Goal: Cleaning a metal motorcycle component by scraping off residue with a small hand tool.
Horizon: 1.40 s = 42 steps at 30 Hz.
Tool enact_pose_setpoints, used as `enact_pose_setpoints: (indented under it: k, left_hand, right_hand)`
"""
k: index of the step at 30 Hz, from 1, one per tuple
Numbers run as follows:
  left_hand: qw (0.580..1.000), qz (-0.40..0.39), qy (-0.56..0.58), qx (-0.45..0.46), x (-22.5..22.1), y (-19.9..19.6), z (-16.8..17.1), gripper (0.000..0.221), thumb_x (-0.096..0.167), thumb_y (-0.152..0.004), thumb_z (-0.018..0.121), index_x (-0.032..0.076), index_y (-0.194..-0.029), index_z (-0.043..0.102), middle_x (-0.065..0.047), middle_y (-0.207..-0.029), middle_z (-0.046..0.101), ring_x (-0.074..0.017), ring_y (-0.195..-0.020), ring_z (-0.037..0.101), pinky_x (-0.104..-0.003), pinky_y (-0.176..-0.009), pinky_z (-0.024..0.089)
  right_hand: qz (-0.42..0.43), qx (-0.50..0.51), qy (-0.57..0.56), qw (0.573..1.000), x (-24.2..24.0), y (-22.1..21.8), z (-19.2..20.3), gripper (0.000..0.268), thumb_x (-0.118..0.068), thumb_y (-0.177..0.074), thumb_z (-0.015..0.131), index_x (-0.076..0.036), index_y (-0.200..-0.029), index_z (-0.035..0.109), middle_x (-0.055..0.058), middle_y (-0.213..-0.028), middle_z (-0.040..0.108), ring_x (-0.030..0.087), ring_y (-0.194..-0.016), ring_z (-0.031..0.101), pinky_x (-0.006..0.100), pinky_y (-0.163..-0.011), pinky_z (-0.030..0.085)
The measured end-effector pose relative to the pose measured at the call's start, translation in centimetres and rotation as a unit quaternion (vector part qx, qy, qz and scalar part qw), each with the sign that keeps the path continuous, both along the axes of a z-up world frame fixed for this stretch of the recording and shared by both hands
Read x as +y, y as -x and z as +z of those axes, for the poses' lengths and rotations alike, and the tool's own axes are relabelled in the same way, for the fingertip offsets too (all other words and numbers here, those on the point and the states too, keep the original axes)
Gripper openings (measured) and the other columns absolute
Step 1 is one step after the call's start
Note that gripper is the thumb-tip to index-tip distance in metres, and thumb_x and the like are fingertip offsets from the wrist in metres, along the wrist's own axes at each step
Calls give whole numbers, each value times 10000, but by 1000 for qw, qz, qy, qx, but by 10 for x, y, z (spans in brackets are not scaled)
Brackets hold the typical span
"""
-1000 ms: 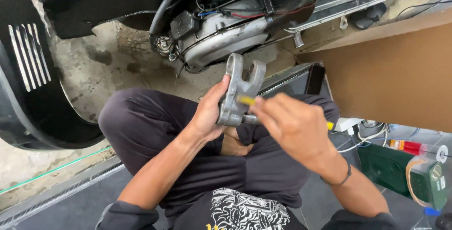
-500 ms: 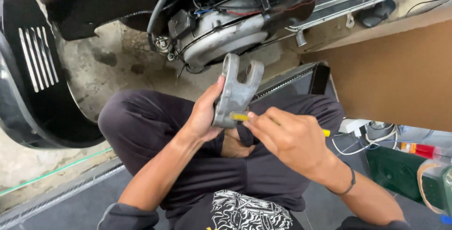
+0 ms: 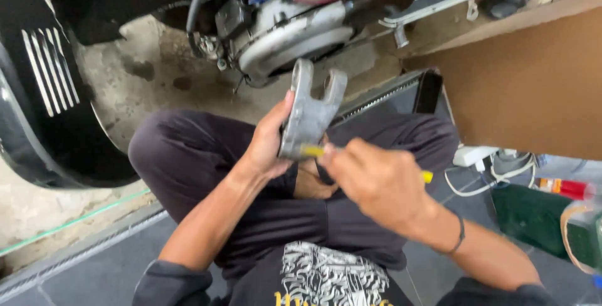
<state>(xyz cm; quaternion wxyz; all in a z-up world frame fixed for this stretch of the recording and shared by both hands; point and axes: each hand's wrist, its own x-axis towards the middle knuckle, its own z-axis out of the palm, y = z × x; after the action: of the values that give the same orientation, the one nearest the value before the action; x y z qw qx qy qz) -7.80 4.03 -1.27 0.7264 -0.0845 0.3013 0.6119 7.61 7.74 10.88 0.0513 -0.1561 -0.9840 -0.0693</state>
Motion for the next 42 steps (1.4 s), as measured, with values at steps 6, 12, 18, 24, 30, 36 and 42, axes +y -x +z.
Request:
enact_pose_setpoints:
  k: [6, 12, 18, 24, 30, 36, 42]
  left_hand:
    - [1000, 11, -18, -6, 5, 1, -8, 404, 483, -894, 717, 80, -914, 728, -145, -901, 763, -224, -772, 752, -326, -645, 631]
    - [1000, 3, 7, 4, -2, -5, -10, 403, 467, -905, 716, 68, -954, 692, -173, -922, 745, -240, -802, 739, -365, -696, 629]
    - [999, -45, -12, 14, -5, -7, -48, 459, 500, -933, 692, 46, -971, 744, -168, -930, 752, -248, -808, 743, -372, -695, 620]
    - [1000, 8, -4, -8, 1, -5, -15, 391, 458, -898, 722, 77, -985, 717, -169, -1003, 751, -266, -892, 725, -431, -798, 610]
    - [999, -16, -39, 3, 7, -2, -36, 415, 465, -910, 735, 61, -1005, 723, -186, -979, 749, -279, -860, 751, -416, -733, 631]
    - [1000, -7, -13, 3, 6, -3, -8, 403, 455, -899, 730, 68, -1012, 720, -174, -984, 743, -272, -865, 733, -413, -747, 627]
    - [999, -29, -15, -4, -2, -5, -12, 388, 463, -919, 711, 79, -972, 687, -206, -894, 728, -296, -765, 730, -402, -653, 625]
  right_hand:
    - [-61, 9, -89, 994, 32, -9, -3, 158, -262, -1121, 629, -183, -987, 660, -58, -732, 450, 142, -570, 564, 288, -452, 482]
    - [-98, 33, -91, 990, 28, -3, -10, 216, -260, -1095, 654, -203, -888, 639, -57, -685, 450, 162, -517, 566, 302, -440, 481]
    - [-41, 37, 3, 998, 7, -9, -11, 187, -221, -1051, 627, -187, -869, 660, -60, -669, 489, 164, -532, 607, 279, -419, 484]
    - [-24, 27, 2, 999, -1, 4, -4, 208, -223, -1074, 598, -170, -877, 636, -62, -691, 474, 157, -536, 600, 276, -441, 495]
    - [34, -2, -78, 996, 12, 9, 2, 163, -135, -1056, 640, -170, -897, 649, -36, -691, 509, 162, -604, 589, 266, -426, 468]
    - [-37, 26, -91, 995, 29, 5, -4, 172, -256, -1116, 607, -166, -979, 658, -68, -727, 468, 86, -528, 555, 236, -476, 490]
    - [2, -9, -77, 997, 30, 0, 1, 138, -247, -1100, 561, -188, -1012, 652, -73, -737, 456, 133, -588, 597, 280, -468, 497]
